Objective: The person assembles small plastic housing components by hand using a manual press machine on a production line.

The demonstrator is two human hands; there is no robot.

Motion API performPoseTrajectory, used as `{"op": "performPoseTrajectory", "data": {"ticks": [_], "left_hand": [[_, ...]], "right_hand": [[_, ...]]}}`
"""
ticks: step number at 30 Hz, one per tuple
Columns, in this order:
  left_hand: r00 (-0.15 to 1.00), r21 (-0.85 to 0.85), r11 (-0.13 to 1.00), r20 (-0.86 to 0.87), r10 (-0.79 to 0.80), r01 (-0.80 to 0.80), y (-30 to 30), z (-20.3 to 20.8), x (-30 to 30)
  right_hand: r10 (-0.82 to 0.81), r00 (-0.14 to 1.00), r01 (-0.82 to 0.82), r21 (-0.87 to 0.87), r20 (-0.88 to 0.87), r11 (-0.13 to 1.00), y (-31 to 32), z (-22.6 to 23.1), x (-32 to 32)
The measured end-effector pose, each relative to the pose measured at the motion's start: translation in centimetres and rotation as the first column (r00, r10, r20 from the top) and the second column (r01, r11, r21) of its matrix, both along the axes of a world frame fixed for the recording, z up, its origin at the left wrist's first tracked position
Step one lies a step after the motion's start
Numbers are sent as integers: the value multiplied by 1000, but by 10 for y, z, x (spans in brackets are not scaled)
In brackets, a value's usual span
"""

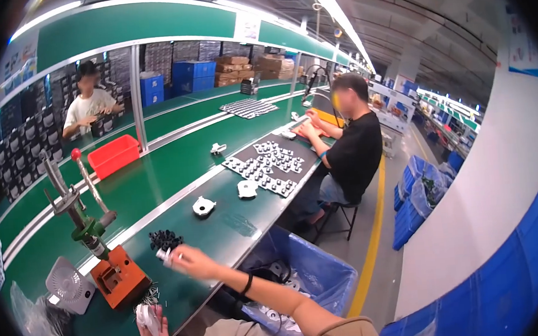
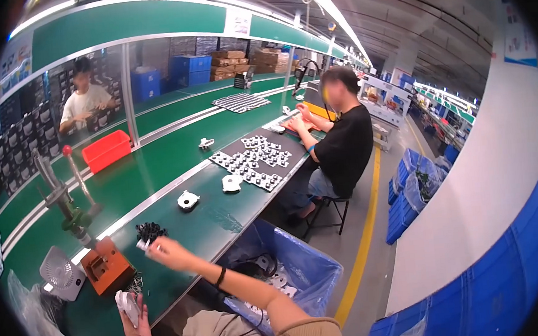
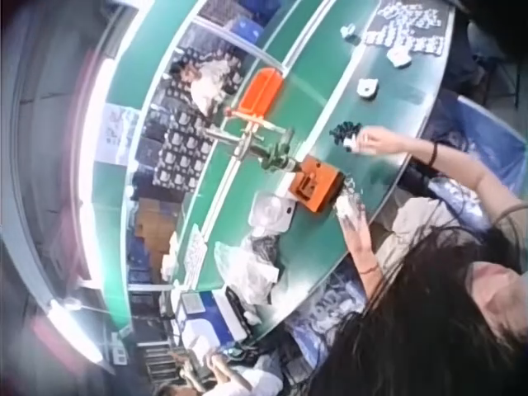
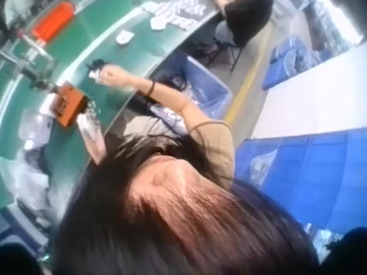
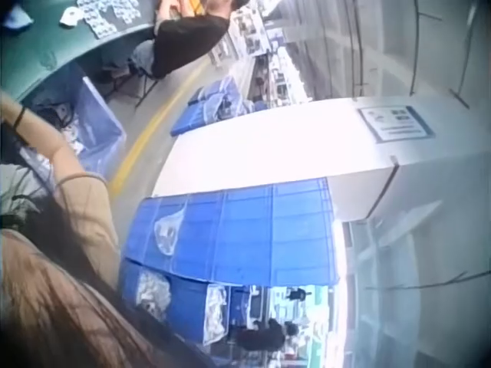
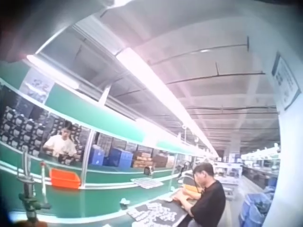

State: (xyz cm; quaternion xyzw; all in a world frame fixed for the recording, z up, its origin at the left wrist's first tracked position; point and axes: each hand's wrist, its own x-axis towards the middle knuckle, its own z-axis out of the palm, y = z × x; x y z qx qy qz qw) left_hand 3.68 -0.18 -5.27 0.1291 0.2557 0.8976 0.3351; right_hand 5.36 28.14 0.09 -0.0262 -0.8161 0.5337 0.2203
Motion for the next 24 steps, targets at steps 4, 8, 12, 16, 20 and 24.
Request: {"op": "performPoseTrajectory", "data": {"ticks": [4,8,12,16,20,24], "left_hand": [[842,-260,876,-478,249,-406,20,15,10],[565,-266,840,-823,57,-472,37,37,39],[508,-261,824,-861,37,-502,27,23,31],[581,-330,815,-814,10,-476,15,12,25],[658,-397,796,-753,2,-456,6,4,20],[695,-409,783,-718,41,-468,2,5,17]], "right_hand": [[274,943,-157,-477,188,865,-69,-7,33],[370,915,-359,-748,-163,559,-109,-15,38],[521,838,-193,-806,160,559,-98,2,58],[648,725,-158,-860,233,485,-98,13,69],[822,512,-634,-755,-249,167,-95,21,74],[703,642,-745,-465,-307,477,-106,12,57]]}}
